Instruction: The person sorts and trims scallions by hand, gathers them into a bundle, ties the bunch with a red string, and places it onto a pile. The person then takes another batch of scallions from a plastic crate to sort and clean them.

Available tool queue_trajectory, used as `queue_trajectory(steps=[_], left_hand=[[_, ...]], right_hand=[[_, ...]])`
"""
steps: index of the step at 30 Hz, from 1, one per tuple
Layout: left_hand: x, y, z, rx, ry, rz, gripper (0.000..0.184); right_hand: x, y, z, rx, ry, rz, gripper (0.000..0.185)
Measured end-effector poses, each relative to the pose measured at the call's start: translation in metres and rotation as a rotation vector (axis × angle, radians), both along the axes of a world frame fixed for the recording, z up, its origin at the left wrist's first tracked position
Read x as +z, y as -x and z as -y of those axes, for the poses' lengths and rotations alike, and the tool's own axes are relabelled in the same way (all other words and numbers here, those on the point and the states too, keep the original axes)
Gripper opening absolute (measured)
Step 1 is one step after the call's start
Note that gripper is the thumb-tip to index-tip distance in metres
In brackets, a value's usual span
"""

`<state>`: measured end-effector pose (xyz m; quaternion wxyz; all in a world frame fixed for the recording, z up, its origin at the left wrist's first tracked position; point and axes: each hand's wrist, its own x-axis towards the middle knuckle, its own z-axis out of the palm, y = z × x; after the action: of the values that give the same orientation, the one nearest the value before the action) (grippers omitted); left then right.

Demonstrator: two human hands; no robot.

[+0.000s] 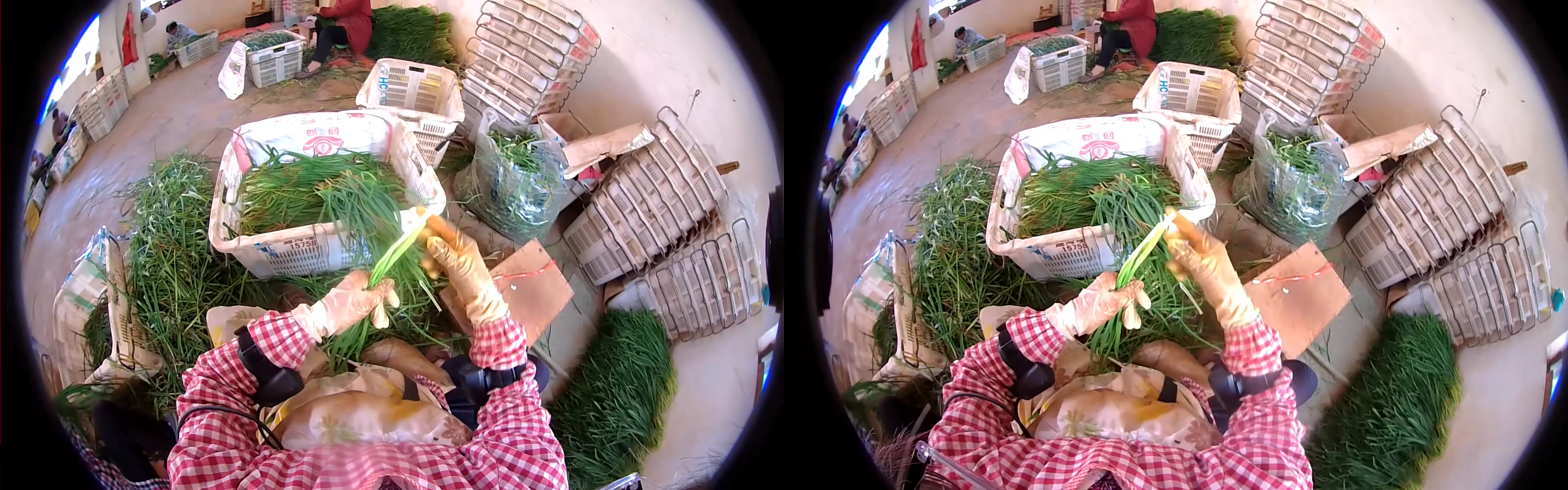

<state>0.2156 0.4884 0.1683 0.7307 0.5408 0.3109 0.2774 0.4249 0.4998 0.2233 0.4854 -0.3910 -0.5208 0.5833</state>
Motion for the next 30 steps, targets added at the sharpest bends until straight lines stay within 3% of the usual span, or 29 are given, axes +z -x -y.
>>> queue_trajectory(steps=[1, 2, 4, 5, 7, 8, 10, 11, 12, 14, 15, 16, 17, 19, 21, 23, 26, 27, 28, 29, 30], left_hand=[[-0.007, 0.002, -0.004, 0.024, -0.024, -0.018, 0.032], [-0.014, 0.002, -0.008, 0.046, -0.049, -0.036, 0.030], [-0.040, -0.004, -0.016, 0.072, -0.221, -0.167, 0.020], [-0.055, -0.003, -0.022, 0.052, -0.504, -0.291, 0.016], [-0.073, -0.020, -0.020, 0.150, -0.553, -0.141, 0.013], [-0.074, -0.035, -0.014, 0.268, -0.286, 0.085, 0.015], [-0.075, -0.053, -0.017, 0.396, -0.535, -0.156, 0.017], [-0.044, -0.056, -0.015, 0.308, -0.937, -0.264, 0.021], [-0.011, -0.062, -0.006, 0.112, -0.887, -0.708, 0.046], [-0.013, -0.072, -0.010, -0.025, -0.942, -0.189, 0.073], [-0.021, -0.064, -0.014, -0.171, -0.770, -0.250, 0.086], [-0.030, -0.058, -0.018, -0.191, -0.767, -0.333, 0.077], [-0.045, -0.048, -0.022, -0.203, -0.637, -0.423, 0.065], [-0.079, -0.032, -0.030, -0.180, -0.330, -0.553, 0.043], [-0.119, -0.019, -0.033, -0.116, -0.088, -0.542, 0.024], [-0.119, -0.006, -0.024, -0.103, 0.003, -0.492, 0.020], [-0.164, 0.026, -0.015, -0.216, 0.124, -0.432, 0.020], [-0.159, 0.027, -0.011, -0.217, 0.110, -0.605, 0.021], [-0.155, 0.034, -0.007, -0.236, 0.036, -0.724, 0.031], [-0.147, 0.042, -0.007, -0.252, 0.077, -0.751, 0.033], [-0.140, 0.050, -0.009, -0.277, 0.111, -0.773, 0.034]], right_hand=[[-0.016, -0.008, 0.004, 0.033, 0.114, 0.145, 0.052], [-0.042, 0.000, 0.003, -0.021, -0.196, 0.309, 0.048], [-0.038, 0.021, 0.021, 0.072, -0.241, 0.558, 0.043], [-0.043, 0.032, 0.023, 0.002, -0.124, 0.538, 0.039], [-0.046, 0.042, 0.026, -0.104, 0.054, 0.402, 0.032], [-0.043, 0.038, 0.025, -0.125, 0.097, 0.285, 0.029], [-0.046, 0.026, 0.019, -0.181, -0.073, 0.449, 0.025], [-0.027, 0.015, 0.021, -0.210, -0.015, 0.288, 0.023], [-0.021, -0.003, 0.013, -0.284, -0.143, 0.181, 0.022], [0.061, -0.048, 0.020, -0.430, -0.218, 0.393, 0.016], [0.071, -0.077, 0.012, -0.499, -0.299, 0.322, 0.015], [0.099, -0.096, 0.016, -0.609, -0.288, 0.467, 0.014], [0.107, -0.124, 0.007, -0.679, -0.474, 0.688, 0.015], [0.133, -0.152, 0.008, -0.672, -0.447, 1.308, 0.018], [0.094, -0.205, -0.017, -0.607, -0.731, 1.802, 0.027], [0.035, -0.250, -0.044, -0.463, -0.899, 1.892, 0.026], [-0.105, -0.309, -0.079, -0.415, -0.538, 2.106, 0.009], [-0.131, -0.320, -0.072, -0.324, -0.527, 1.998, 0.014], [-0.192, -0.358, -0.073, -0.272, -0.451, 2.068, 0.019], [-0.201, -0.341, -0.073, -0.306, 0.045, 2.023, 0.026], [-0.207, -0.330, -0.073, -0.376, 0.268, 1.890, 0.032]])
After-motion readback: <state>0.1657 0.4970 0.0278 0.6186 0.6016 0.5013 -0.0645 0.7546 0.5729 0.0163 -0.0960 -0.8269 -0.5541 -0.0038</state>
